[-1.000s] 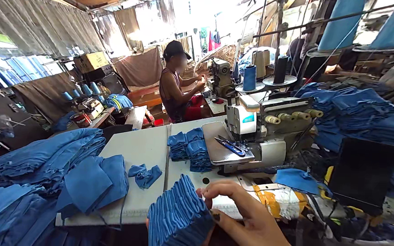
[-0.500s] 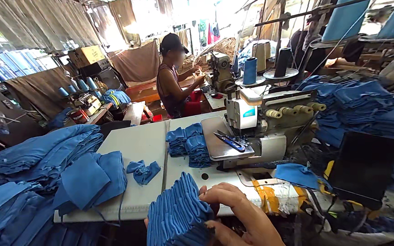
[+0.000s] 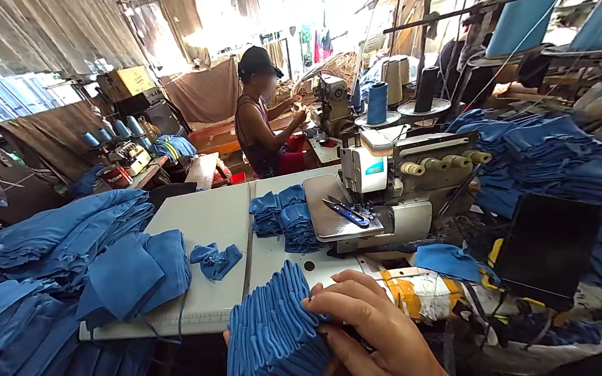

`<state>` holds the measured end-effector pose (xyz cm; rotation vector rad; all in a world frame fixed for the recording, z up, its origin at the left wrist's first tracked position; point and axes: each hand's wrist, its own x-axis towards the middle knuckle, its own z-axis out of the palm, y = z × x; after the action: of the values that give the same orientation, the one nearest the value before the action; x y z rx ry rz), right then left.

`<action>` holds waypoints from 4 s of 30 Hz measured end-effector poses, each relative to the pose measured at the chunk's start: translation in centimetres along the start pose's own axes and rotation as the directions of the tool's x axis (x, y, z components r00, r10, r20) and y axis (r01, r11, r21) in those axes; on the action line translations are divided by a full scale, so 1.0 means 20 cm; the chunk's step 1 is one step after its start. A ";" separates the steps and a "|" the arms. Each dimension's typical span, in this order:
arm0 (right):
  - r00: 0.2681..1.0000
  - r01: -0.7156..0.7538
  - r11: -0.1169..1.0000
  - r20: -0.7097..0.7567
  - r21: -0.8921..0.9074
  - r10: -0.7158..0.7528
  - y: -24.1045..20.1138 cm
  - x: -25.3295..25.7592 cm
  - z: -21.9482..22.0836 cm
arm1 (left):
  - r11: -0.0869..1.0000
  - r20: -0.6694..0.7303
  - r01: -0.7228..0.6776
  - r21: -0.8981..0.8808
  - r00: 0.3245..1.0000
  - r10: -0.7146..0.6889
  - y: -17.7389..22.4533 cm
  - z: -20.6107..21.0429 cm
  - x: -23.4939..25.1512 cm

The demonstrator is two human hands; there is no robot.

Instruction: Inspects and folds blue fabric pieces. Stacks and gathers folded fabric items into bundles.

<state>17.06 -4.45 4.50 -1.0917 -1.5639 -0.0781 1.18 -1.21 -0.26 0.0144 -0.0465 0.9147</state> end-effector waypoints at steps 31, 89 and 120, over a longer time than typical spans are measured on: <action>0.989 -0.123 0.990 0.071 -0.069 0.128 -0.05 0.00 -0.02 | 1.000 -0.001 0.003 0.005 1.000 -0.003 0.00 -0.03 -0.02; 0.980 -0.093 0.995 0.178 0.025 0.088 0.06 -0.04 0.01 | 0.978 -0.127 0.013 0.207 0.992 0.013 0.02 0.01 0.03; 0.937 -0.086 0.993 0.332 -0.080 0.108 0.09 -0.06 0.07 | 0.959 -0.265 -0.023 0.284 0.959 0.101 0.06 0.01 0.04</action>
<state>17.05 -3.39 2.25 -1.2815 -1.8173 0.1327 0.71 0.22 -0.07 0.1470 0.3456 0.9736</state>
